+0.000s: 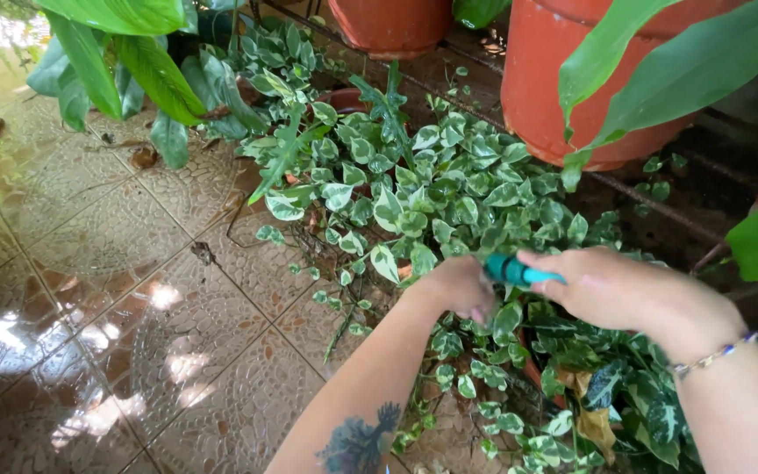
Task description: Watering a variety of potted plants in a garden using a hose with a spray nozzle.
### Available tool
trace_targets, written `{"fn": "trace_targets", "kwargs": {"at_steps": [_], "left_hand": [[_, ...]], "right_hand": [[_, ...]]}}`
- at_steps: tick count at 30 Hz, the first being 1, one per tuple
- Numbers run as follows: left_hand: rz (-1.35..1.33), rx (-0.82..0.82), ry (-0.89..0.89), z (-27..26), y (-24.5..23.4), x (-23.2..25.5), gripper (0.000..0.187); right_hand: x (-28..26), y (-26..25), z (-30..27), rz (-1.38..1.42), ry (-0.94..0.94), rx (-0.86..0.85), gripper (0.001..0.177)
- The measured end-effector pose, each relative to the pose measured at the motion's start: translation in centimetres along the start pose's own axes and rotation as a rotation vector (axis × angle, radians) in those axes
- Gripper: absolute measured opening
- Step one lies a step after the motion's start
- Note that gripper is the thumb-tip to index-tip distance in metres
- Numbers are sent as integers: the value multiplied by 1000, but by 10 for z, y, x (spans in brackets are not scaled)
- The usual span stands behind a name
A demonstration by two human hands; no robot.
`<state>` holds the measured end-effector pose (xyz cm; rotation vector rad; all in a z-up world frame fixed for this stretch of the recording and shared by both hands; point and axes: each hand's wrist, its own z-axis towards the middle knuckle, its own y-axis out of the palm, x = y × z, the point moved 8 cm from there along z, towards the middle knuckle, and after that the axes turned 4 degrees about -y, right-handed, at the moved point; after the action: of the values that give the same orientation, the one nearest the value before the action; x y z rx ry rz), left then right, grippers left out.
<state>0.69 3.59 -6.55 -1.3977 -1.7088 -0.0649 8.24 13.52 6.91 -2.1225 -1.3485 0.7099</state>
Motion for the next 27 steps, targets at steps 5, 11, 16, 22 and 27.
{"fn": "trace_targets", "kwargs": {"at_steps": [5, 11, 16, 22, 27], "left_hand": [[123, -88, -2, 63, 56, -63, 11], [167, -94, 8, 82, 71, -97, 17], [-301, -98, -156, 64, 58, -93, 22], [-789, -195, 2, 33, 29, -51, 49], [-963, -43, 130, 51, -11, -32, 52]], "right_hand": [[-8, 42, 4, -143, -29, -117, 62], [-21, 56, -2, -235, -54, -168, 60], [-19, 44, -1, -207, -22, -108, 61], [-28, 9, -16, -202, -130, 105, 50], [-40, -44, -11, -108, -153, 329, 54]]}}
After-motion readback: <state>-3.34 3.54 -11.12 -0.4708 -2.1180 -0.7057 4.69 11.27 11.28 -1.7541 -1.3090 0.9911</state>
